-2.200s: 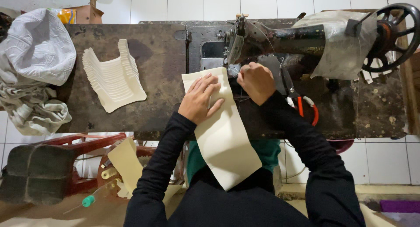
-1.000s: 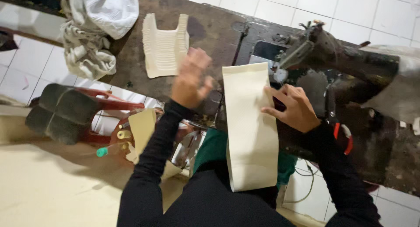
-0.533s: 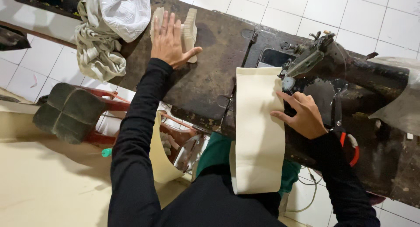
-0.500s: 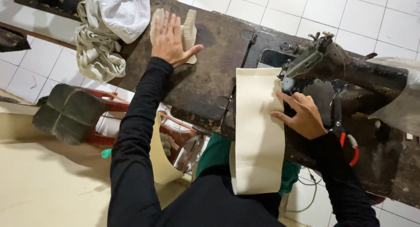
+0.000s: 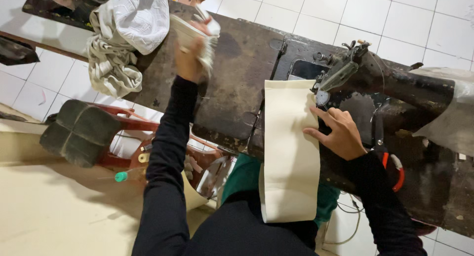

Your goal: The person sits at a treadle sewing machine and sews white foam cutout pieces onto a long strip of foam, guiding the material under the needle with both hands. They reposition the strip, add more cutouts along it, and stack finished pieces on the workbench.

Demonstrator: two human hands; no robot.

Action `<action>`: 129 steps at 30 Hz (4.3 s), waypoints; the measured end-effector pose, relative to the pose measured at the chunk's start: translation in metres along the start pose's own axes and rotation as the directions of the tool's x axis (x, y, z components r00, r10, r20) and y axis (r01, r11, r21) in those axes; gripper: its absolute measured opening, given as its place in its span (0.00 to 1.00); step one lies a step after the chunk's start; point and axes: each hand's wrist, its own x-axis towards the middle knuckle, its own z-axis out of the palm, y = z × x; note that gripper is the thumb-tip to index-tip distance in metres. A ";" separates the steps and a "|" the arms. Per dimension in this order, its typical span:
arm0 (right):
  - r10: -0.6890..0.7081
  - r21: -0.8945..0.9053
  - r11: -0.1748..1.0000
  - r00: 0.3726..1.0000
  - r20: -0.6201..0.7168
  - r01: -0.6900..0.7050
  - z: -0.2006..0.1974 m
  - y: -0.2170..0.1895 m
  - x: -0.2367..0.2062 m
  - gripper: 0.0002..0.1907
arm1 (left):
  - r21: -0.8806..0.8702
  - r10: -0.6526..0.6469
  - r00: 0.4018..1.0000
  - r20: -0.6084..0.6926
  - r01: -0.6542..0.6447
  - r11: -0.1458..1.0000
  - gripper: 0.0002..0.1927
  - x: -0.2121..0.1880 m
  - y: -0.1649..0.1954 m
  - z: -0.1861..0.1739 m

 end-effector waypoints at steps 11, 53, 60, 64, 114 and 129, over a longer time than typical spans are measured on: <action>-0.025 -0.034 0.999 0.999 -0.033 0.024 0.003 0.000 -0.001 0.32 | -0.780 -0.229 0.972 0.055 0.185 0.598 0.33 -0.023 -0.025 -0.043; -0.056 -0.038 0.998 0.998 -0.008 0.055 0.000 -0.005 0.005 0.33 | 0.490 -0.141 0.967 -0.213 0.231 0.840 0.13 -0.080 0.060 -0.074; -0.035 -0.023 0.999 0.999 -0.017 0.035 0.001 -0.006 0.005 0.32 | 0.027 -0.352 0.932 -0.083 0.356 0.934 0.13 -0.057 0.028 -0.054; -0.011 -0.026 1.000 1.000 -0.023 0.010 0.000 -0.006 0.004 0.31 | -0.062 -0.424 0.899 0.113 0.432 0.900 0.12 -0.037 0.024 -0.050; -0.548 -0.481 0.635 0.791 0.272 0.605 0.107 -0.098 0.225 0.49 | 0.685 -0.282 0.880 -0.381 0.474 0.553 0.12 -0.045 0.031 -0.111; -0.516 -0.254 0.697 0.716 0.471 0.670 0.142 -0.119 0.256 0.28 | 0.419 -0.705 0.701 -0.111 0.676 0.606 0.14 -0.024 0.039 -0.144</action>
